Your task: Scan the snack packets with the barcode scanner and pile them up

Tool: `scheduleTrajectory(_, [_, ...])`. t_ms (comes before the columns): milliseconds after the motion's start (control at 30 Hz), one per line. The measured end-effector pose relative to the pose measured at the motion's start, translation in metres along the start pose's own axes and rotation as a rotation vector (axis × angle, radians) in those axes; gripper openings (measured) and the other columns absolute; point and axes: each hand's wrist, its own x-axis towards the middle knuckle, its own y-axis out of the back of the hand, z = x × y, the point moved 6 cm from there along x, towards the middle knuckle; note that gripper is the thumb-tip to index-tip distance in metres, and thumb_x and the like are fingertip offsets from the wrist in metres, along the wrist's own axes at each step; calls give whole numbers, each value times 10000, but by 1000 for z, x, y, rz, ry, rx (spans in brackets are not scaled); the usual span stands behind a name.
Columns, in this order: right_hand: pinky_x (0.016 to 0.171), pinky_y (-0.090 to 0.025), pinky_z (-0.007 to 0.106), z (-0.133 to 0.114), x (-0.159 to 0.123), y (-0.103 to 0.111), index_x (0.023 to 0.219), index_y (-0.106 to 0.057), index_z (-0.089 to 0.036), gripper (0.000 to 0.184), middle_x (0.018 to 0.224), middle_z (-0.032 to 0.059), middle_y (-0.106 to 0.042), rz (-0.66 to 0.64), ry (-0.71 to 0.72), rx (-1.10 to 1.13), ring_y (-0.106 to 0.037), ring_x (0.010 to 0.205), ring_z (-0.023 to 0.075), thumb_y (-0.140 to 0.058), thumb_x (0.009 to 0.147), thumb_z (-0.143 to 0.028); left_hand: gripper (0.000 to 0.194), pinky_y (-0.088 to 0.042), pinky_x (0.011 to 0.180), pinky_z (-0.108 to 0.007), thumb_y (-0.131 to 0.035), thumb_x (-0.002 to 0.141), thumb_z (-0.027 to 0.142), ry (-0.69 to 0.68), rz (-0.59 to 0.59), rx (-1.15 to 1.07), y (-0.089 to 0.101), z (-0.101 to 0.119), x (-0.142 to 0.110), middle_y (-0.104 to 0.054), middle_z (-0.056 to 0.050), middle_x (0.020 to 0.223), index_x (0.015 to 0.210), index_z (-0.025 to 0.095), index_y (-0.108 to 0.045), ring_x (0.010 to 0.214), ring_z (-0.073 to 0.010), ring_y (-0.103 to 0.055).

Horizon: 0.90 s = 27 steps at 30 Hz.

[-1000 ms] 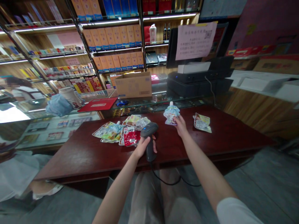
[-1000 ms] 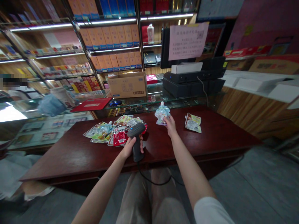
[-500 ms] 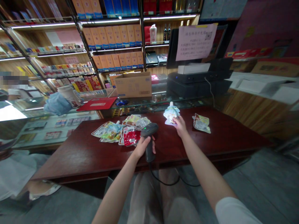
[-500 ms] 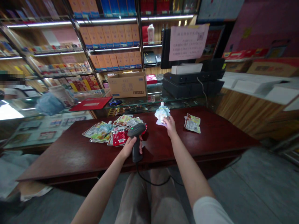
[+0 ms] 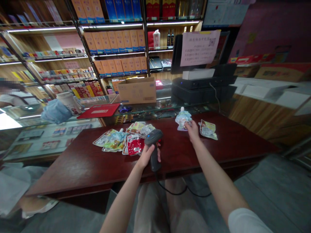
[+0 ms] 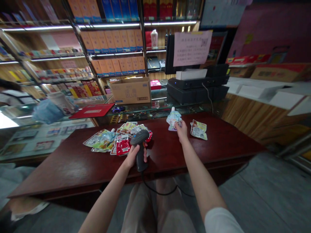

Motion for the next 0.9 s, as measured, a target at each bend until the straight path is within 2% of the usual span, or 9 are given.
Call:
scheduleTrajectory(133, [845,-505,399,-11,31,59,939,-561,-202,394,905,66,-672,133,87,-350,-630,829,222,-695,632,-410,563,-483,452,-256,-592,861,655,-23,-39,-29,0,0,-2,-645,-10,640,1059,131,-540,458,-161,-628])
scheduleTrajectory(267, [844,-512,423,-11,57,128,901,-601,-177,319,935,123,-695,283,17,-615,-649,870,265,-666,668,-385,552,-477,445,-255,-580,870,651,-46,-68,-63,-1,1,-4,-633,-6,635,1059,134,-536,461,-164,-629])
scheduleTrajectory(400, [837,-520,469,-3,66,171,843,-651,-158,263,895,149,-703,329,-69,-758,-662,873,304,-638,702,-379,554,-482,447,-266,-590,860,652,-58,-39,-91,0,4,-5,-628,-1,632,1063,141,-525,454,-167,-622])
scheduleTrajectory(500, [866,-511,502,2,63,181,849,-680,-141,234,910,191,-702,301,-146,-868,-666,933,350,-629,711,-322,561,-496,462,-281,-596,853,652,-65,-19,-92,2,7,-6,-632,-5,639,1069,139,-523,461,-172,-625])
scheduleTrajectory(600, [923,-484,538,1,56,178,1000,-685,-123,340,1040,249,-687,283,-160,-921,-642,1066,403,-641,710,-294,587,-506,484,-289,-608,843,652,-53,-16,-85,6,6,-11,-637,-10,649,1103,132,-526,489,-180,-640])
scheduleTrajectory(700, [996,-404,614,-3,45,172,1178,-634,-145,473,1232,283,-622,336,-159,-944,-562,1209,453,-631,728,-294,572,-513,495,-291,-597,854,649,-56,-1,-99,13,2,-19,-636,-12,656,1099,137,-524,496,-176,-640])
scheduleTrajectory(767, [1022,-333,657,-7,37,167,1217,-607,-145,495,1329,311,-553,387,-166,-966,-486,1277,489,-613,748,-305,552,-512,494,-291,-597,856,647,-72,6,-112,16,0,-25,-626,-4,645,1075,145,-525,474,-163,-623])
scheduleTrajectory(833, [1027,-281,671,-15,31,158,1228,-583,-132,493,1378,331,-496,419,-112,-968,-418,1314,506,-593,768,-307,547,-508,486,-293,-605,846,653,-81,13,-116,18,0,-30,-609,8,626,1060,155,-532,447,-150,-599])
scheduleTrajectory(900, [1027,-263,657,-26,26,143,1234,-562,-129,489,1387,329,-476,412,3,-952,-384,1324,497,-584,776,-296,543,-508,486,-299,-612,836,660,-74,24,-112,18,2,-33,-611,6,629,1056,168,-544,456,-154,-601])
